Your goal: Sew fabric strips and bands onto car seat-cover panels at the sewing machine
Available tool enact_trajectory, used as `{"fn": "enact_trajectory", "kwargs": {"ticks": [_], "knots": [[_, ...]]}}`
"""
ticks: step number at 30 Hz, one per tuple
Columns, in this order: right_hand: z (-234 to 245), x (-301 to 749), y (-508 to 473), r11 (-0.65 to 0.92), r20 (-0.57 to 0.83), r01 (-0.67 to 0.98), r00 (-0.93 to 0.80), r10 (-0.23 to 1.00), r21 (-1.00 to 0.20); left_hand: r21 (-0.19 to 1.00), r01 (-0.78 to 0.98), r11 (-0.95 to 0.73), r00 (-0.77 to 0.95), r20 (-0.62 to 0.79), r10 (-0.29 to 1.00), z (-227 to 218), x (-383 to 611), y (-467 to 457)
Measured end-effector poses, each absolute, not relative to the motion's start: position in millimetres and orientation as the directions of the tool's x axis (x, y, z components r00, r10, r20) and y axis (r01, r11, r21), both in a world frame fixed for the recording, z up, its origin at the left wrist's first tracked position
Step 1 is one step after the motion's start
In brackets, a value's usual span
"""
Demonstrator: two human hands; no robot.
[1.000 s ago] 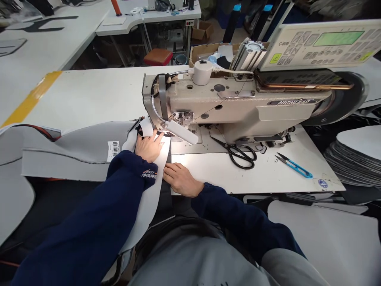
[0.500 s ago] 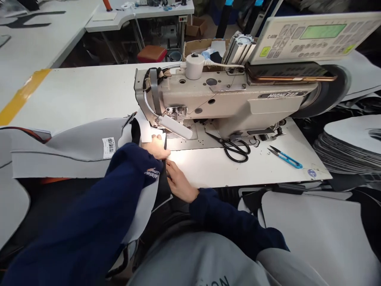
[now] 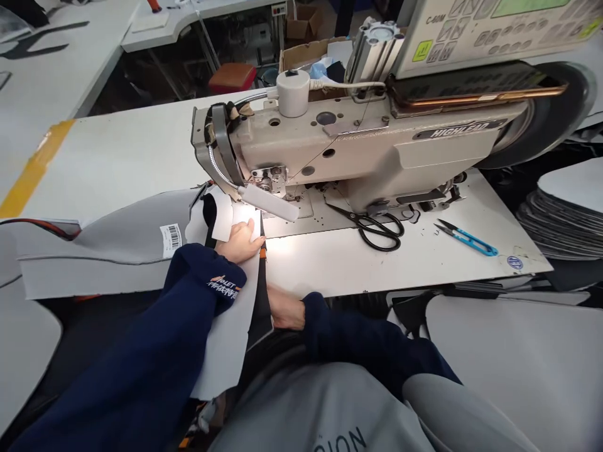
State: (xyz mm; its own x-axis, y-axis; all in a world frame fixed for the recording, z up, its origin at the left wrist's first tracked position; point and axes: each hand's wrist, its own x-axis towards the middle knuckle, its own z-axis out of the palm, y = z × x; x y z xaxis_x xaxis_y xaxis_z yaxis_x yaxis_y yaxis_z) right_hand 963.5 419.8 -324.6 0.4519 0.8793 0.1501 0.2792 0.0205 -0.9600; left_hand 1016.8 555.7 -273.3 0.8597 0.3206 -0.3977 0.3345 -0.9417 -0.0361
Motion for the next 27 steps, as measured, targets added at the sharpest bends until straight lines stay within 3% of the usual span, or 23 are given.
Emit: {"fn": "enact_trajectory", "kwargs": {"ticks": [4, 6, 8, 9, 11, 14, 17, 19, 24, 27], "knots": [[-316.9, 994.5, 388.4, -0.087, -0.007, 0.319, 0.245, 0.97, -0.944, -0.081, 0.38, -0.922, 0.861, -0.335, 0.384, -273.0, 1027.4, 540.8], [-315.2, 1013.4, 371.6, -0.184, -0.052, 0.527, 0.256, 0.965, -0.83, -0.077, 0.42, -0.904, 0.853, -0.307, 0.422, -272.3, 1031.8, 535.6], [-315.7, 1029.9, 356.6, -0.223, 0.057, 0.743, 0.331, 0.942, -0.631, -0.06, 0.449, -0.892, 0.845, -0.295, 0.446, -269.0, 1032.7, 534.0], [-316.7, 1036.8, 350.7, -0.175, 0.148, 0.827, 0.296, 0.944, -0.535, -0.051, 0.447, -0.893, 0.846, -0.3, 0.441, -265.8, 1031.0, 534.7], [-319.5, 1048.0, 344.6, 0.068, 0.296, 0.925, 0.049, 0.954, -0.373, -0.046, 0.42, -0.906, 0.844, -0.346, 0.409, -256.9, 1022.9, 537.8], [-323.4, 1057.8, 353.1, 0.454, 0.352, 0.863, -0.364, 0.862, -0.22, -0.047, 0.375, -0.926, 0.807, -0.475, 0.351, -242.8, 1001.2, 542.3], [-323.8, 1052.8, 375.4, 0.609, 0.354, 0.774, -0.529, 0.772, -0.172, -0.027, 0.346, -0.938, 0.795, -0.523, 0.308, -235.2, 976.7, 538.8], [-323.2, 1036.0, 386.9, 0.606, 0.327, 0.781, -0.539, 0.776, -0.153, -0.042, 0.344, -0.938, 0.805, -0.502, 0.317, -234.5, 963.2, 530.3], [-326.3, 971.8, 382.2, 0.341, 0.238, 0.926, -0.298, 0.925, -0.165, -0.087, 0.353, -0.931, 0.812, -0.466, 0.352, -240.1, 948.1, 502.2], [-332.9, 953.7, 375.8, 0.303, 0.229, 0.934, -0.258, 0.938, -0.188, -0.098, 0.355, -0.93, 0.791, -0.498, 0.354, -244.3, 949.2, 492.6]]}}
